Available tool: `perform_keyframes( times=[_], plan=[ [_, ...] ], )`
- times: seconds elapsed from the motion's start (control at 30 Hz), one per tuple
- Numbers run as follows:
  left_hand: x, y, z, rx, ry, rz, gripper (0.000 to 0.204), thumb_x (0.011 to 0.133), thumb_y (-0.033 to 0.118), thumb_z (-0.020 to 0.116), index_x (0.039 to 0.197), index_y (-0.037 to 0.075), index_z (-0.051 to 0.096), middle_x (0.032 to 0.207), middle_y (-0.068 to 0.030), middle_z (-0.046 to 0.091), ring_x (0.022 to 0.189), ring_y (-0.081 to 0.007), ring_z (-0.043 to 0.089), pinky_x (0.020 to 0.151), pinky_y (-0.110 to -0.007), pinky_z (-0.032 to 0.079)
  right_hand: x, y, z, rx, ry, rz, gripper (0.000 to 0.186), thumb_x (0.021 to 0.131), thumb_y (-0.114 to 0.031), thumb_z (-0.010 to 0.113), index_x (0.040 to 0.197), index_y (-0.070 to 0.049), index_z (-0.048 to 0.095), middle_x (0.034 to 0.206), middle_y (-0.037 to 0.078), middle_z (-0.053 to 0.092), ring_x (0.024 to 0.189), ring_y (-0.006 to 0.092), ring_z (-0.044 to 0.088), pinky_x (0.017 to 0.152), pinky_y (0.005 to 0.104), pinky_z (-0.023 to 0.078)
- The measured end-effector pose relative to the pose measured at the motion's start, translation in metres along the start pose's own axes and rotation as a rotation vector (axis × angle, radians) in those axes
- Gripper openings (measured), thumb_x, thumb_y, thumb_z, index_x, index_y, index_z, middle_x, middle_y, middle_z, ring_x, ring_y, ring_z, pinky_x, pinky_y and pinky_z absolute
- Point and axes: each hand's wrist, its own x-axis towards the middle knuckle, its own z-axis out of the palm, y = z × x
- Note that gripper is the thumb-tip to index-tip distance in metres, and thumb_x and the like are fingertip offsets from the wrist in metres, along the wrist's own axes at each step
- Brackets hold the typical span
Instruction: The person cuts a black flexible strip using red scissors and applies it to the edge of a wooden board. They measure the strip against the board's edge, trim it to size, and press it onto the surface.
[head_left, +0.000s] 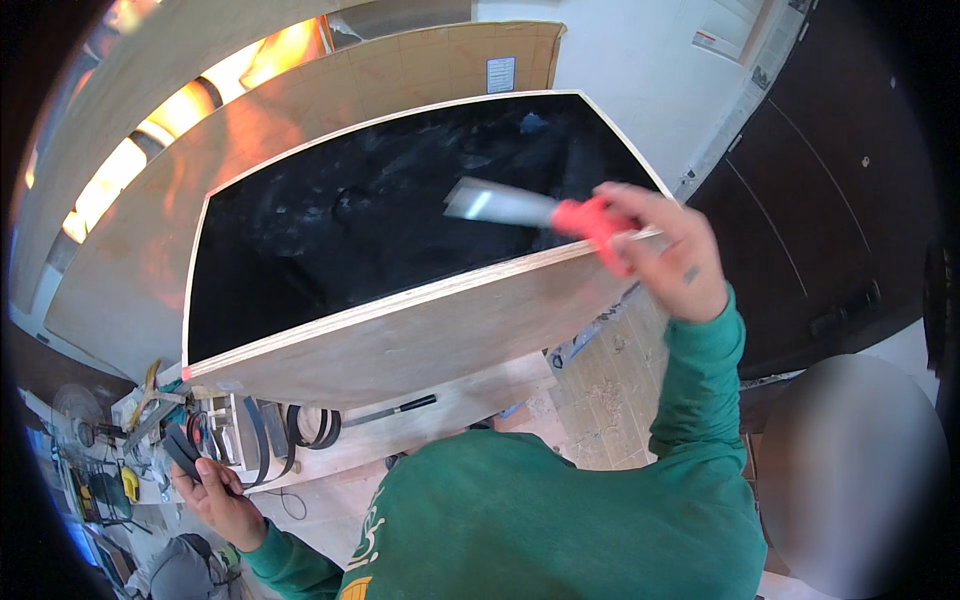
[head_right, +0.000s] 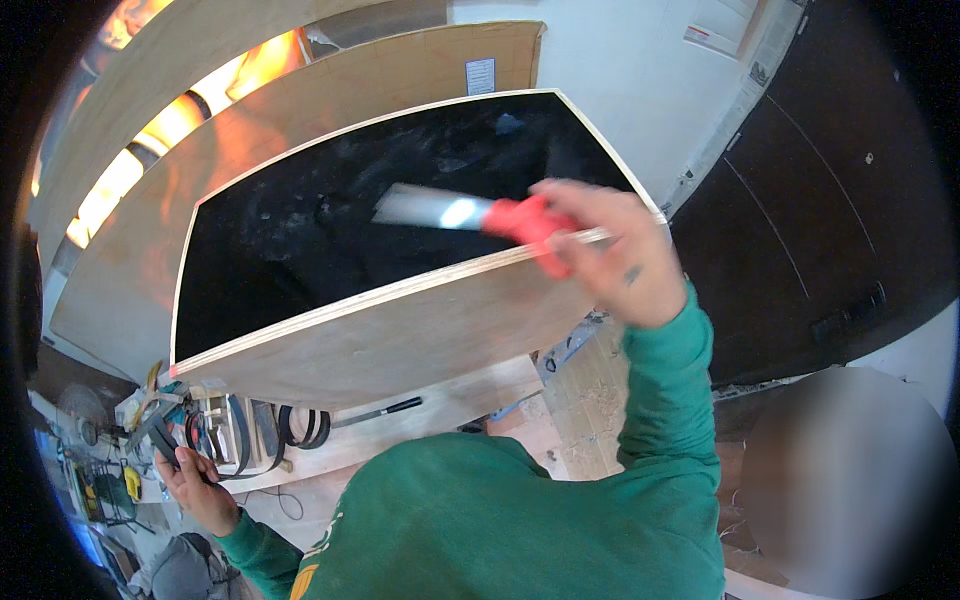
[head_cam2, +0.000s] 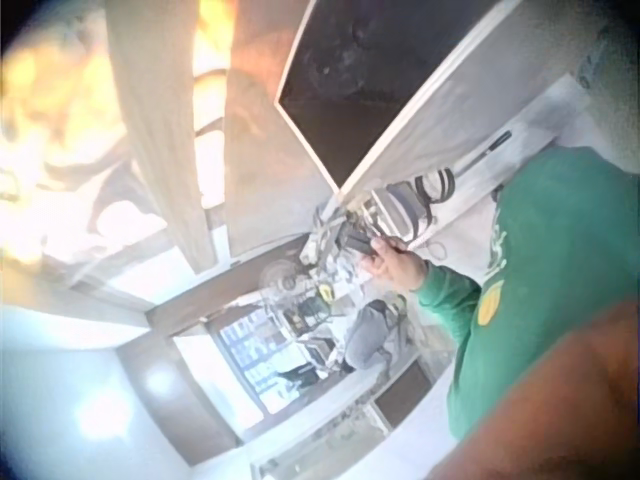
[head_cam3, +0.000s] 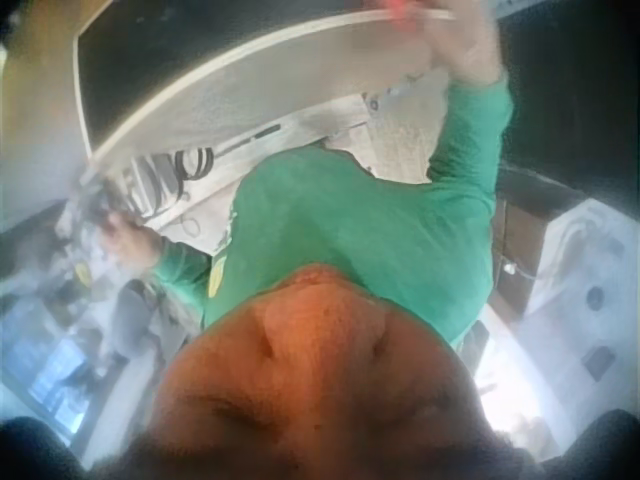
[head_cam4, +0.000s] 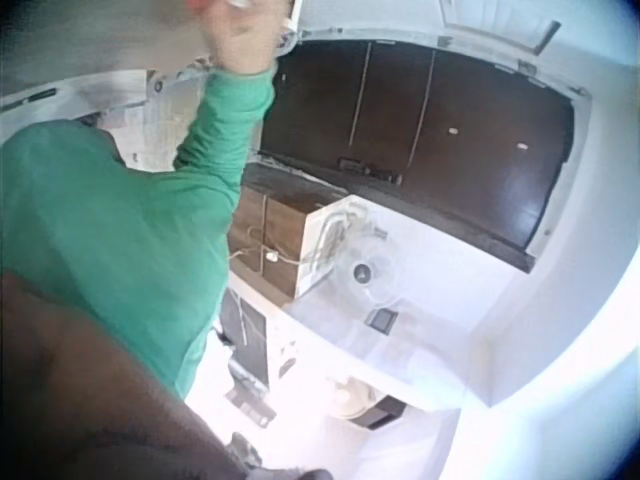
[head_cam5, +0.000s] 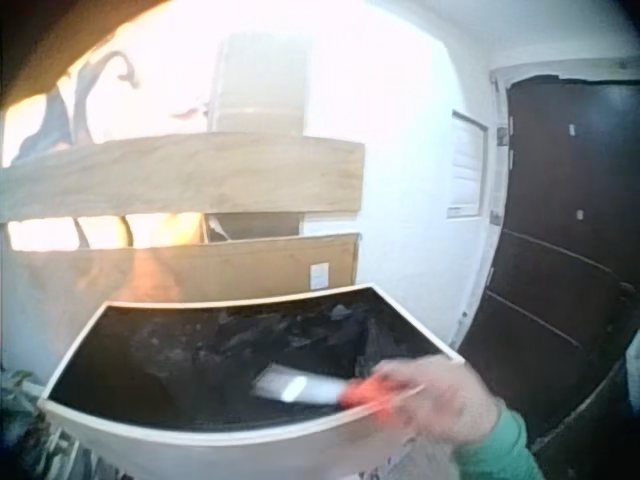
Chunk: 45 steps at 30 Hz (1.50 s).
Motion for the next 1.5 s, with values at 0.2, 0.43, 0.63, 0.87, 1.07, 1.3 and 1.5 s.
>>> perform_keyframes(
  times=[0.2, 0.43, 0.63, 0.87, 1.07, 1.3, 1.5],
  plan=[
    [0.002, -0.014, -0.004, -0.029, -0.088, -0.035, 0.031, 0.101, 0.019, 0.059, 0.126, 0.003, 0.049, 0.074, 0.0020, 0.049, 0.056, -0.0035, 0.039, 0.048, -0.019, 0.032, -0.029, 0.102, -0.051, -0.635, 0.373, 0.412, 0.036, 0.084, -0.015, 0.065, 0.117, 0.000, 0.068, 0.097, 0.017, 0.070, 0.088, 0.0279, 0.068, 0.082, 0.0362, 0.053],
    [-0.004, -0.004, 0.016, 0.000, -0.065, -0.036, 0.027, 0.101, 0.019, 0.059, 0.120, 0.003, 0.051, 0.071, 0.0023, 0.047, 0.055, -0.0039, 0.039, 0.048, -0.019, 0.032, -0.022, 0.096, -0.047, -0.769, 0.209, 0.559, 0.031, 0.081, -0.020, 0.062, 0.106, -0.005, 0.073, 0.093, 0.018, 0.063, 0.088, 0.0360, 0.064, 0.079, 0.0435, 0.052],
    [-0.007, -0.002, 0.019, 0.026, -0.080, -0.028, 0.026, 0.101, 0.020, 0.059, 0.119, 0.003, 0.051, 0.071, 0.0021, 0.046, 0.055, -0.0040, 0.039, 0.048, -0.020, 0.032, -0.018, 0.096, -0.046, -0.820, 0.188, 0.556, 0.029, 0.083, -0.021, 0.059, 0.104, -0.007, 0.073, 0.096, 0.016, 0.062, 0.091, 0.0363, 0.064, 0.079, 0.0450, 0.052],
    [-0.008, -0.002, 0.021, 0.010, -0.095, -0.036, 0.030, 0.100, 0.018, 0.059, 0.126, 0.003, 0.051, 0.073, 0.0023, 0.047, 0.056, -0.0042, 0.040, 0.047, -0.019, 0.032, -0.014, 0.094, -0.047, -0.809, 0.168, 0.588, 0.028, 0.085, -0.023, 0.059, 0.104, -0.007, 0.073, 0.099, 0.016, 0.062, 0.093, 0.0364, 0.064, 0.081, 0.0445, 0.052],
    [-0.008, -0.007, 0.019, -0.011, -0.098, -0.049, 0.034, 0.100, 0.017, 0.060, 0.130, 0.003, 0.050, 0.075, 0.0021, 0.049, 0.057, -0.0043, 0.040, 0.047, -0.019, 0.032, -0.012, 0.095, -0.053, -0.748, 0.163, 0.584, 0.032, 0.083, -0.023, 0.067, 0.107, -0.003, 0.073, 0.098, 0.020, 0.067, 0.092, 0.0378, 0.066, 0.082, 0.0434, 0.053],
    [-0.005, -0.015, 0.020, -0.027, -0.124, -0.052, 0.034, 0.100, 0.016, 0.060, 0.131, 0.006, 0.049, 0.074, 0.0035, 0.049, 0.057, -0.0029, 0.041, 0.046, -0.017, 0.032, -0.013, 0.112, -0.067, -0.637, 0.206, 0.607, 0.039, 0.076, -0.020, 0.075, 0.108, 0.001, 0.072, 0.096, 0.025, 0.071, 0.087, 0.0354, 0.071, 0.081, 0.0395, 0.055],
    [-0.009, -0.007, 0.027, -0.025, -0.133, -0.071, 0.025, 0.100, 0.015, 0.059, 0.122, 0.005, 0.052, 0.072, 0.0024, 0.049, 0.057, -0.0039, 0.042, 0.047, -0.018, 0.032, -0.009, 0.112, -0.074, -0.592, 0.266, 0.622, 0.039, 0.076, -0.019, 0.076, 0.109, 0.000, 0.072, 0.091, 0.022, 0.071, 0.082, 0.0326, 0.071, 0.078, 0.0387, 0.055]
  ],
)
